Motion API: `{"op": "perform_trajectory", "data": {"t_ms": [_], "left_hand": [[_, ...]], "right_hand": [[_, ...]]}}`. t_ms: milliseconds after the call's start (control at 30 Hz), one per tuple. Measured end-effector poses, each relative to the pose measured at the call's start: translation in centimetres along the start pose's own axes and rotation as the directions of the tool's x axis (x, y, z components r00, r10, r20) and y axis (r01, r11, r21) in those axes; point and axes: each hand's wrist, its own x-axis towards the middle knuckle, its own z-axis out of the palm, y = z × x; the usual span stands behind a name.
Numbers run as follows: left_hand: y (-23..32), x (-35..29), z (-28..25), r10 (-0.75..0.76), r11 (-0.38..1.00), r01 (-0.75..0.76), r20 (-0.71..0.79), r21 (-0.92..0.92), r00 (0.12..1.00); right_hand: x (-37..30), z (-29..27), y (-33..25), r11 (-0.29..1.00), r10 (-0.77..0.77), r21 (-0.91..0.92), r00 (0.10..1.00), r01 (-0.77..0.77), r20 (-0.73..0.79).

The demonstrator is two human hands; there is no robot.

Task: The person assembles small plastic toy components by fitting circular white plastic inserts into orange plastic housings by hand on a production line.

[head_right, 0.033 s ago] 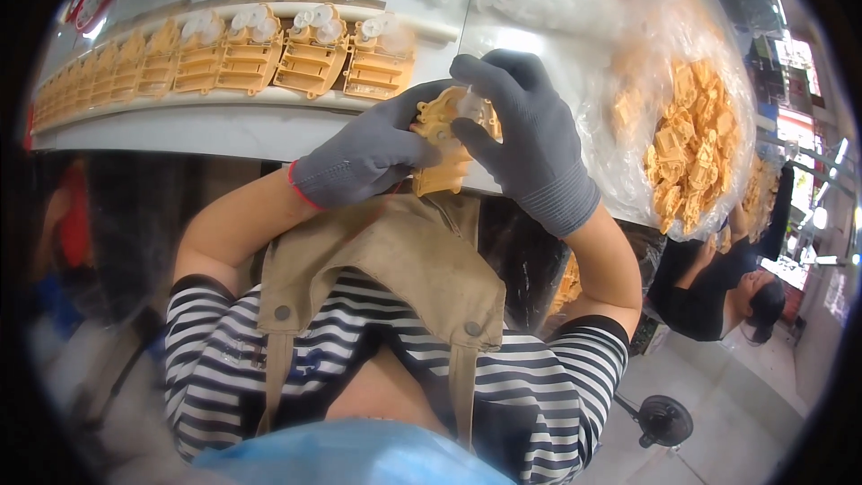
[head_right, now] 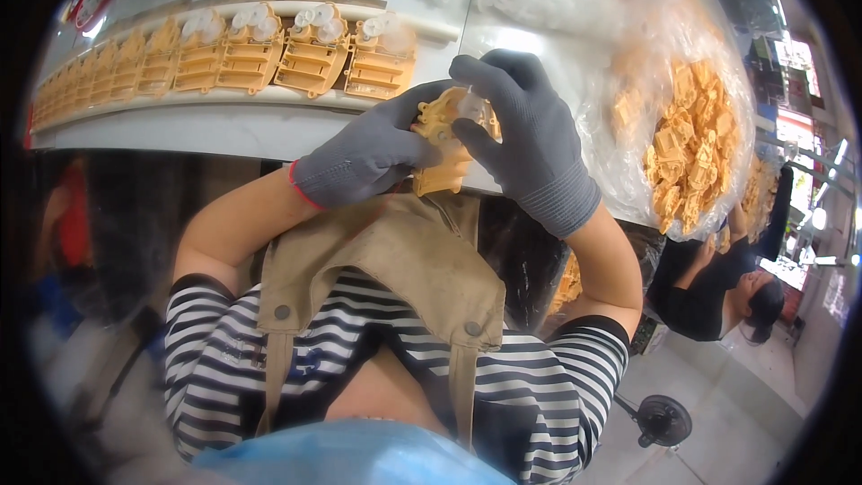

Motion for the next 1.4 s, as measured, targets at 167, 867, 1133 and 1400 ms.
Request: {"op": "perform_trajectory", "data": {"t_ms": [167,867,1133,1400], "left_hand": [[-0.8,0.0,-1.6,0.292,0.754,-0.376,0.238,0.539,0.927],[0.5,-1.4,-1.6,0.437,0.293,-0.496,0.347,0.817,0.830],[-1.2,-0.3,-2.2,0.410,0.501,-0.491,0.304,0.713,0.860],[2.8,-1.2,0.1,-0.029,0.995,0.041,0.121,-0.093,0.992]], "right_hand": [[0.6,-0.1,-0.8,0.997,-0.030,-0.069,0.997,0.035,0.075],[2.2,0.1,-2.3,0.980,-0.046,-0.170,0.955,0.100,0.294],[2.6,0.3,-1.7,0.982,-0.097,-0.122,0.936,0.145,0.338],[1.7,-1.5,-0.6,0.978,0.009,0.207,0.999,-0.015,0.034]]}}
